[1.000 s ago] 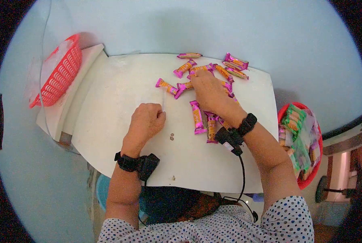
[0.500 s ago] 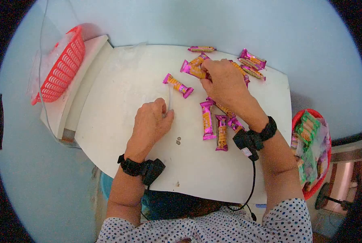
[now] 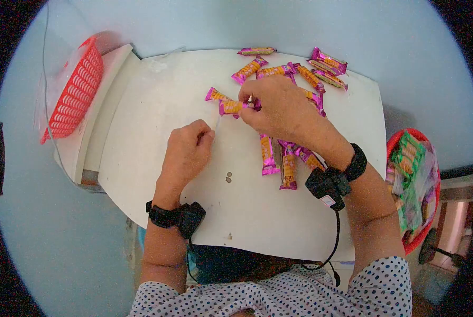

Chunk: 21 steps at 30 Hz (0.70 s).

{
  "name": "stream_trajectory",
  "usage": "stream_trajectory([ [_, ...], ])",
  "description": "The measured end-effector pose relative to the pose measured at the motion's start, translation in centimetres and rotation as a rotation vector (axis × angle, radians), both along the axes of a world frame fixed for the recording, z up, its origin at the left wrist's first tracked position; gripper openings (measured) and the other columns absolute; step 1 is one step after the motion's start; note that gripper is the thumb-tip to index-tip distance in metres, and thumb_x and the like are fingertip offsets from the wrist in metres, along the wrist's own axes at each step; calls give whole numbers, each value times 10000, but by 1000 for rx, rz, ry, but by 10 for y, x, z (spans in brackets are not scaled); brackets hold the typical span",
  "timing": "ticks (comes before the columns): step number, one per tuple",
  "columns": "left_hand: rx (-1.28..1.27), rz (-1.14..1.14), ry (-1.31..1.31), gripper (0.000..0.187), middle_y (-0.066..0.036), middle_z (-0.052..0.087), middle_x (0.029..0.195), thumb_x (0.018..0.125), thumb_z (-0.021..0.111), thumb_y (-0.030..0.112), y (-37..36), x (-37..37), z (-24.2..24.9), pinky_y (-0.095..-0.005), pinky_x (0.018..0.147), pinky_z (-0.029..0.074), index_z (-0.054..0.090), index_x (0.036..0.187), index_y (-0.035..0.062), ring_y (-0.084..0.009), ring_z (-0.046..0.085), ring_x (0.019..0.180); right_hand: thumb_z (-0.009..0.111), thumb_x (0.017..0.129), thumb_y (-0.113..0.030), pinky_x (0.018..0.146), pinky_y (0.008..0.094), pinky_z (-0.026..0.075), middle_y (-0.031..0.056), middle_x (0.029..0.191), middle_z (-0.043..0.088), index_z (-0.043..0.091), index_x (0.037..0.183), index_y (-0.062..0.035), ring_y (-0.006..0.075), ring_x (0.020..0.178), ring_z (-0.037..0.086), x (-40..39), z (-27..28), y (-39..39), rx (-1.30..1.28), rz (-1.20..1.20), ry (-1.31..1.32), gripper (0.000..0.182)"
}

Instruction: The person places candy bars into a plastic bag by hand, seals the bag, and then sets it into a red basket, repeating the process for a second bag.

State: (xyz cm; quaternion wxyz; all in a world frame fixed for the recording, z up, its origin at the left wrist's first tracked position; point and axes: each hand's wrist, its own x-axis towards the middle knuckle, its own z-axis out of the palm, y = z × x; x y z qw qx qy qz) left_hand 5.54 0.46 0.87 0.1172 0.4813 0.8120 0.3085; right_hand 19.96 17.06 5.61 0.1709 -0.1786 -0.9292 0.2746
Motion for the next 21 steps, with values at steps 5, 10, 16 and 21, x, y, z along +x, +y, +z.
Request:
stream_trajectory([
  [5,33,102,-121,181,-204,623,688,909,580,127,1,-1,7,-377,598,469,626,862,-42,-260,584,589,675,785,-238,683,411,531,177,752,687,725,905,-6,313,702,671,1,4,-3,-32,11,-121,267],
  [10,74,83,-129,177,-162,574,635,923,559,122,1,-2,6,-363,569,439,597,860,-39,-203,526,564,710,783,-197,544,286,418,76,666,626,722,936,2,140,574,535,0,-2,-5,-172,52,-22,251],
  [16,139,46,-146,165,-131,543,614,925,576,119,2,3,16,-341,553,428,584,853,-29,-177,499,553,711,826,-186,531,272,396,61,648,614,718,978,5,100,575,491,-5,-9,-12,-252,68,-71,244],
  [21,258,33,-131,131,-134,538,615,916,601,96,5,13,11,-336,543,428,585,847,-15,-187,493,529,672,829,-215,608,378,496,187,718,667,722,936,-15,242,607,637,-10,-22,-16,-306,83,-35,232],
])
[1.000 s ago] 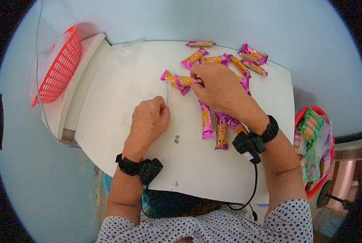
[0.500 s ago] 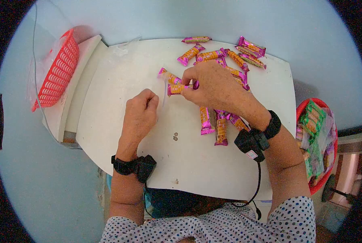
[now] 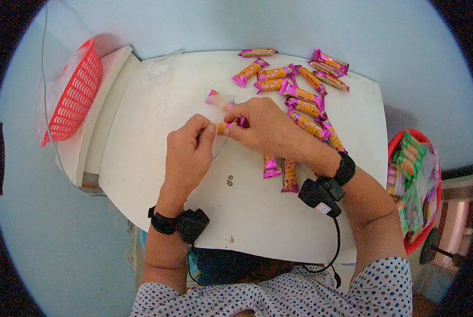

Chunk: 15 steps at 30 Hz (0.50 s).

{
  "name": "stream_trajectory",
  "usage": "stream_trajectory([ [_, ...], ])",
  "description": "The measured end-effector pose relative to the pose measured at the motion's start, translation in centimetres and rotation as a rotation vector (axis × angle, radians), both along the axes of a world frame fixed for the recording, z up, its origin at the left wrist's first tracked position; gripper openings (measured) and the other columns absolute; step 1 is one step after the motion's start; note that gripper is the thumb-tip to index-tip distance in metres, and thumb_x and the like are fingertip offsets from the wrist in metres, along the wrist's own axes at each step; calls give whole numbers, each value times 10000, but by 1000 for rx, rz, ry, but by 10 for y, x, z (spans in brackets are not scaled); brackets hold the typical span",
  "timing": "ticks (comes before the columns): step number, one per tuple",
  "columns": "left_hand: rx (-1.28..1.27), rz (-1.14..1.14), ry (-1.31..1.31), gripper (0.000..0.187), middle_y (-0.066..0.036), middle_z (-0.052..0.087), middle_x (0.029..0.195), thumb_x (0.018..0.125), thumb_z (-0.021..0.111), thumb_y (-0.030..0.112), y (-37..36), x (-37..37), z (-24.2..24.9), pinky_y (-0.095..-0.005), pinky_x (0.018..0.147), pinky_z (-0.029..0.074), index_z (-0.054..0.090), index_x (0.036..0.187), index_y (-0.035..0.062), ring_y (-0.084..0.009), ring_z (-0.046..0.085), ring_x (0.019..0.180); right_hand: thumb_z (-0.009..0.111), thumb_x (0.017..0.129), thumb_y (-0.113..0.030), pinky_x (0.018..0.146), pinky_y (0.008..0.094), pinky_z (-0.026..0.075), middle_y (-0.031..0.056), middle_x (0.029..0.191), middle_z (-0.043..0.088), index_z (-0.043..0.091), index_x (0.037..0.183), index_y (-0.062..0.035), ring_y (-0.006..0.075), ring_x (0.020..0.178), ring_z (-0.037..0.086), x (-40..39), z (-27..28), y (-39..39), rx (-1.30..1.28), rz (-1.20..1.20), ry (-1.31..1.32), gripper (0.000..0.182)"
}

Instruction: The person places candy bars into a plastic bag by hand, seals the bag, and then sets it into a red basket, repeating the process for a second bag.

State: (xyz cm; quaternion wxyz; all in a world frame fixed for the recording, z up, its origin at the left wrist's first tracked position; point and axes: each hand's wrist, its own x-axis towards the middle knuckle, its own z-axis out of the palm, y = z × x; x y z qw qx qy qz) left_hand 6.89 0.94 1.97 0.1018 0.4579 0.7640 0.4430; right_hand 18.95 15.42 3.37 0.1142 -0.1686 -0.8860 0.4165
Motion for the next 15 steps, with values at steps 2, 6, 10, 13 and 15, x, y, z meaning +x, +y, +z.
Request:
stream_trajectory([
  [2,23,-16,51,124,-151,557,625,917,599,94,1,5,-3,-354,545,437,582,844,-6,-240,527,529,661,841,-210,622,381,494,194,737,668,709,955,-8,235,631,641,-1,3,-3,-113,45,-112,237],
  [6,55,-7,140,113,-185,599,664,920,589,100,3,16,-11,-417,561,461,574,846,15,-360,598,591,653,848,-182,664,367,498,200,779,670,670,979,13,211,698,649,-5,-20,-3,-194,164,12,235],
  [10,-8,54,194,101,-192,622,696,918,584,120,3,20,-8,-479,588,474,572,863,36,-399,623,656,655,828,-109,684,355,500,183,799,682,653,949,18,185,727,648,-9,-29,-10,-312,127,76,175],
  [13,-28,86,208,96,-186,632,705,916,580,136,2,22,-8,-500,601,482,574,875,50,-398,631,667,662,815,-78,690,348,503,169,796,689,650,923,16,178,736,648,-9,-32,-12,-337,134,57,143],
  [15,-40,90,229,90,-182,636,706,915,576,140,1,24,-8,-502,605,487,576,882,56,-398,633,674,667,814,-75,691,343,504,163,791,690,651,912,16,176,736,647,-10,-33,-12,-314,139,9,135],
])
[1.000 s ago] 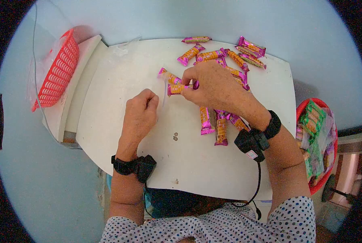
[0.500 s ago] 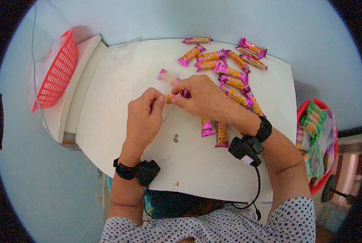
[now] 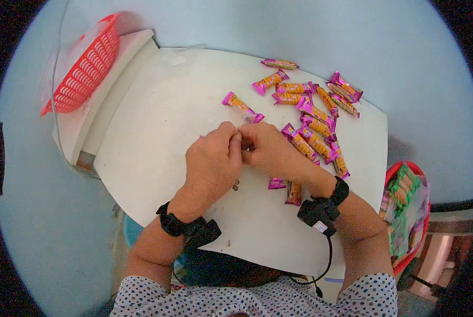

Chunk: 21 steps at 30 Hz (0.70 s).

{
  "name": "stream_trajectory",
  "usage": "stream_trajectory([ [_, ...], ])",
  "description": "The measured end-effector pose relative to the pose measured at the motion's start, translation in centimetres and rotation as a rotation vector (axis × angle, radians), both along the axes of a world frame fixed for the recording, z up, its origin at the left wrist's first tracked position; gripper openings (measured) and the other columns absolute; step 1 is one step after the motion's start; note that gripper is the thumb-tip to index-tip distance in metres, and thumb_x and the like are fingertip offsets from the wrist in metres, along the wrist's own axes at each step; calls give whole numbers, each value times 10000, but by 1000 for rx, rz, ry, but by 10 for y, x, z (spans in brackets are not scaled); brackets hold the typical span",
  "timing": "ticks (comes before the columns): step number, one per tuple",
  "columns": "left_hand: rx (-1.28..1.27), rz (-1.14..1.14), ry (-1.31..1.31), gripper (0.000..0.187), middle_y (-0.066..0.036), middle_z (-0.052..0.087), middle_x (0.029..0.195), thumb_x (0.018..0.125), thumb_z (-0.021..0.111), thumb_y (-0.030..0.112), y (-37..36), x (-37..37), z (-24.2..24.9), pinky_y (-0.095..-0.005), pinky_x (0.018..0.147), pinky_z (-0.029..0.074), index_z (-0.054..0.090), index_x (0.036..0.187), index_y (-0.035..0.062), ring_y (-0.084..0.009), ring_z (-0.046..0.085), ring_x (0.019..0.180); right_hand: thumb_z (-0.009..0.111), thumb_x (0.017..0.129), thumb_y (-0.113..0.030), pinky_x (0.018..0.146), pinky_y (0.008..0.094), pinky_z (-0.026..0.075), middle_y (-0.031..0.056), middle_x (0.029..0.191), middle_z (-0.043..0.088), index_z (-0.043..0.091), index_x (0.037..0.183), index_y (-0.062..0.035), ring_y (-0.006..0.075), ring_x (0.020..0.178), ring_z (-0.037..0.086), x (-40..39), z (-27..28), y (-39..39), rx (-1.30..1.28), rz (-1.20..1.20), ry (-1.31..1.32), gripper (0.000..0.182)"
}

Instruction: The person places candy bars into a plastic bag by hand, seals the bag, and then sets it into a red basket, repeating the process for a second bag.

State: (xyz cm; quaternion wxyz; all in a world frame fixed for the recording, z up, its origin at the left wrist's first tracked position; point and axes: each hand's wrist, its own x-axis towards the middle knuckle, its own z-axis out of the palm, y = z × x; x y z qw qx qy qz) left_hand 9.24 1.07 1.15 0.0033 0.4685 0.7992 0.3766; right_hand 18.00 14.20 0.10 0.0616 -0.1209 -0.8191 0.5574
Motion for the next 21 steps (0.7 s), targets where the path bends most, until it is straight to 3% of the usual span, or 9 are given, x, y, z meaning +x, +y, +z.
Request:
stream_trajectory([
  [5,-32,-18,-36,98,-187,641,711,914,573,137,0,-1,1,-507,604,488,577,880,45,-402,637,670,673,821,-89,669,337,507,158,776,687,676,924,11,177,706,644,1,16,-1,121,3,-61,144],
  [11,-51,-12,-60,124,-202,640,705,915,570,130,-3,-9,6,-495,603,488,568,862,18,-399,642,667,668,838,-110,648,336,524,134,771,695,709,978,1,214,661,648,7,37,23,156,-256,26,183],
  [14,-44,-8,-69,127,-215,630,688,910,576,124,-3,-8,7,-500,596,480,572,845,15,-413,634,662,688,842,-147,697,373,537,147,880,700,705,975,18,258,750,670,6,33,31,434,-404,22,213],
  [17,-75,-3,-49,153,-205,630,677,902,606,154,-2,-8,5,-499,593,479,570,833,22,-410,637,659,707,844,-219,747,430,529,163,980,672,705,977,9,302,860,661,4,0,40,705,-333,95,264],
  [21,-191,-35,-53,218,-172,638,675,875,672,227,-5,-4,15,-490,583,476,563,826,45,-390,646,656,724,820,-199,692,373,493,148,938,658,700,1011,8,257,793,621,0,-1,36,767,-296,25,283],
])
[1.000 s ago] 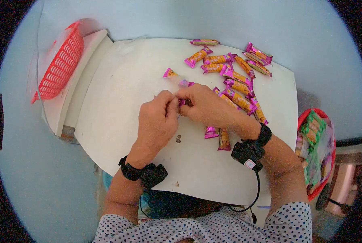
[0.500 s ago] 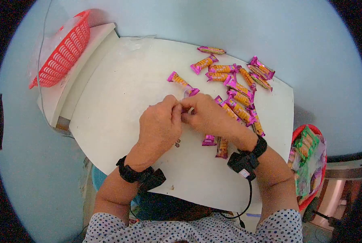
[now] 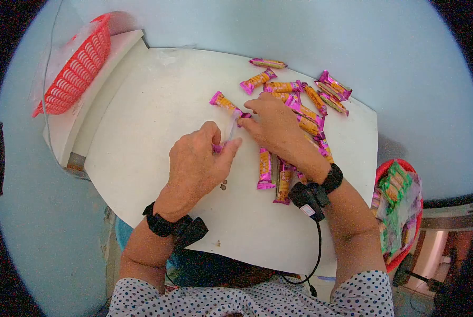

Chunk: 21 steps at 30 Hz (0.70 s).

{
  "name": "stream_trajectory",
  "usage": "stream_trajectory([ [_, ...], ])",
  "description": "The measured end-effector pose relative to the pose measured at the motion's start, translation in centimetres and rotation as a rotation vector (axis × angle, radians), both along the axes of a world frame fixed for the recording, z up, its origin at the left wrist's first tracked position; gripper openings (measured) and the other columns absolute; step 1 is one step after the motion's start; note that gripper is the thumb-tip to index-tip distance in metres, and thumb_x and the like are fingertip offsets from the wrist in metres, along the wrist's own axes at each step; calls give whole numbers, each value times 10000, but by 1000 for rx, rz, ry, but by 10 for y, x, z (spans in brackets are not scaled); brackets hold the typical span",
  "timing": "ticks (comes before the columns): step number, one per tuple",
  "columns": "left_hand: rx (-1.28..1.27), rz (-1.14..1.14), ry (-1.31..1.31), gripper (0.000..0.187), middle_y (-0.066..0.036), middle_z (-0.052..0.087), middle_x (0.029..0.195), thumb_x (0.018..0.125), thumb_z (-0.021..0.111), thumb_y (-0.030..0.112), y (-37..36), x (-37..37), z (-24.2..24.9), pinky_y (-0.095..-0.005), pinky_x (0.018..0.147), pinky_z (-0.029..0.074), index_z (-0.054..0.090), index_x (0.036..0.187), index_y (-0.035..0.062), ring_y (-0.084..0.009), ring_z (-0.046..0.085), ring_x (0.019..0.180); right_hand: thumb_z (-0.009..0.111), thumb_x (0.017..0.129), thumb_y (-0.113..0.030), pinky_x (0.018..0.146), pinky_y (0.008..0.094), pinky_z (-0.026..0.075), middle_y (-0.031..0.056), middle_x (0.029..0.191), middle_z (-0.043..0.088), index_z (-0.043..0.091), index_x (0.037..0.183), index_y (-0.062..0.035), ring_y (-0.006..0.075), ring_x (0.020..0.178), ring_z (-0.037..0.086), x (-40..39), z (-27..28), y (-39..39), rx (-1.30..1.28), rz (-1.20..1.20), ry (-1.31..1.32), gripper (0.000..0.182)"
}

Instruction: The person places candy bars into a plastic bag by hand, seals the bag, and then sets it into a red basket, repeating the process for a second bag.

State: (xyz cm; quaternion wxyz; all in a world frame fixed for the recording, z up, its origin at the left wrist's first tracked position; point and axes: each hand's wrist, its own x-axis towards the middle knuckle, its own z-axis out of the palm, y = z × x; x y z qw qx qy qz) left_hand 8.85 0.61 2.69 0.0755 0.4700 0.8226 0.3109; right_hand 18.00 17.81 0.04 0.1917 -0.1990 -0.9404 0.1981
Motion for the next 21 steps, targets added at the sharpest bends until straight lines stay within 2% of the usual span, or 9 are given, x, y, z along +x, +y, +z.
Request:
stream_trajectory([
  [2,-6,-11,34,241,-156,642,686,858,698,251,0,3,-2,-485,583,479,559,837,55,-378,651,660,719,817,-198,699,377,496,146,938,658,710,992,0,255,794,626,-2,4,0,28,4,-73,264],
  [5,0,-15,45,242,-153,647,706,848,707,245,1,2,-9,-477,588,488,554,861,58,-369,657,673,704,828,-258,772,483,513,170,917,654,737,917,-50,356,898,643,-2,5,0,-53,-25,-110,228],
  [8,22,10,89,204,-155,653,713,842,700,200,2,1,-13,-459,590,500,561,858,52,-357,663,674,709,808,-213,738,457,525,162,836,677,737,880,-45,351,833,663,-2,-5,9,-88,-25,-24,185],
  [11,52,8,116,160,-147,630,702,839,671,136,3,-4,-21,-455,564,497,543,852,42,-354,643,643,702,787,-155,681,411,526,154,775,687,727,859,-38,318,725,665,3,8,14,-232,-79,58,139],
  [14,110,13,120,129,-143,613,685,835,650,99,4,-6,-22,-455,545,488,536,832,37,-352,628,622,676,774,-97,630,356,509,138,702,668,693,809,-14,246,641,639,6,13,24,-221,-84,92,91],
  [17,166,46,107,104,-137,611,687,830,641,79,4,-7,-20,-449,535,480,546,822,37,-348,620,610,652,768,-55,628,324,495,90,672,649,646,757,3,166,637,612,12,31,27,-286,-63,33,60],
  [20,197,68,109,88,-131,607,702,823,638,62,4,-9,-17,-442,530,477,556,810,33,-342,613,600,645,761,-18,650,301,501,64,728,658,627,757,5,133,700,620,23,47,46,-436,178,-25,30],
  [21,206,72,113,84,-129,605,708,821,637,56,4,-10,-16,-439,528,477,558,805,31,-340,612,597,638,767,3,679,287,503,70,793,664,625,770,7,128,757,619,28,57,46,-517,250,-74,14],
])
